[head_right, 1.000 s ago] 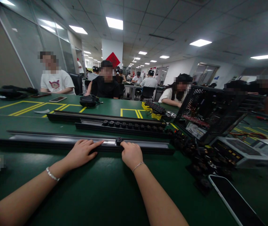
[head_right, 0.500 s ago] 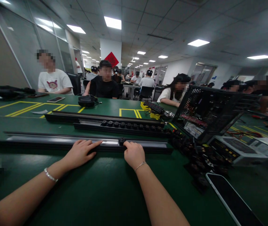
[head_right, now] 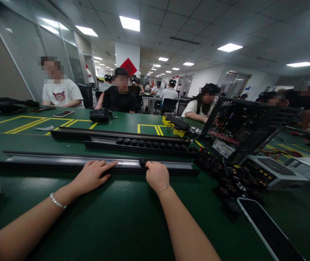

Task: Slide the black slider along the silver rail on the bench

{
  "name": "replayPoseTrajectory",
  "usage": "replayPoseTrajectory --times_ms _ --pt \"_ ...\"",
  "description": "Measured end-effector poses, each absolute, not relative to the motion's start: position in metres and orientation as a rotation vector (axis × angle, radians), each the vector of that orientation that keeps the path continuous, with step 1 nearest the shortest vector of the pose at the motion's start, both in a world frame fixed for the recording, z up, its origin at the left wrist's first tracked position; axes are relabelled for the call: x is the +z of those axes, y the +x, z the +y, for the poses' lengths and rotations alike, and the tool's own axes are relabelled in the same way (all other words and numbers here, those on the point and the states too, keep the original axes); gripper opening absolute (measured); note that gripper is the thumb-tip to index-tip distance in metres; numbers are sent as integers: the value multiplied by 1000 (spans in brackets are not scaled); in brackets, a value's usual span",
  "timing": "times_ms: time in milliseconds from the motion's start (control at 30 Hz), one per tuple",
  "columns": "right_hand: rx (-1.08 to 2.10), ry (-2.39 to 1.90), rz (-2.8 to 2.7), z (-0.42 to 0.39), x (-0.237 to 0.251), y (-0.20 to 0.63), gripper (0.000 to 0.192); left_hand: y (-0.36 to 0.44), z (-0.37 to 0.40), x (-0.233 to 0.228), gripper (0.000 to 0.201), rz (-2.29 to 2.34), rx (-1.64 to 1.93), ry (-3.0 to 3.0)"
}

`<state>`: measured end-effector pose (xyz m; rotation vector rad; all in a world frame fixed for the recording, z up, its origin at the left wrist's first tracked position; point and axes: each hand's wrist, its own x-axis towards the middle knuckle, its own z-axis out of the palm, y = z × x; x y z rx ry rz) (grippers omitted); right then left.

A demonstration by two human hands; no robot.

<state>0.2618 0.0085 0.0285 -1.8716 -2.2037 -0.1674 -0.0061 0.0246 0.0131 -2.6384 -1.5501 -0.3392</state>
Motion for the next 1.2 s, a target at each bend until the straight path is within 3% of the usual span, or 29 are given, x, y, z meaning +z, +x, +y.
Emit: replayPoseTrajectory --times_ms 1200 --pt "-231 -1979 -2064 18 23 281 26 -8 25 9 48 -1542 -351 -2612"
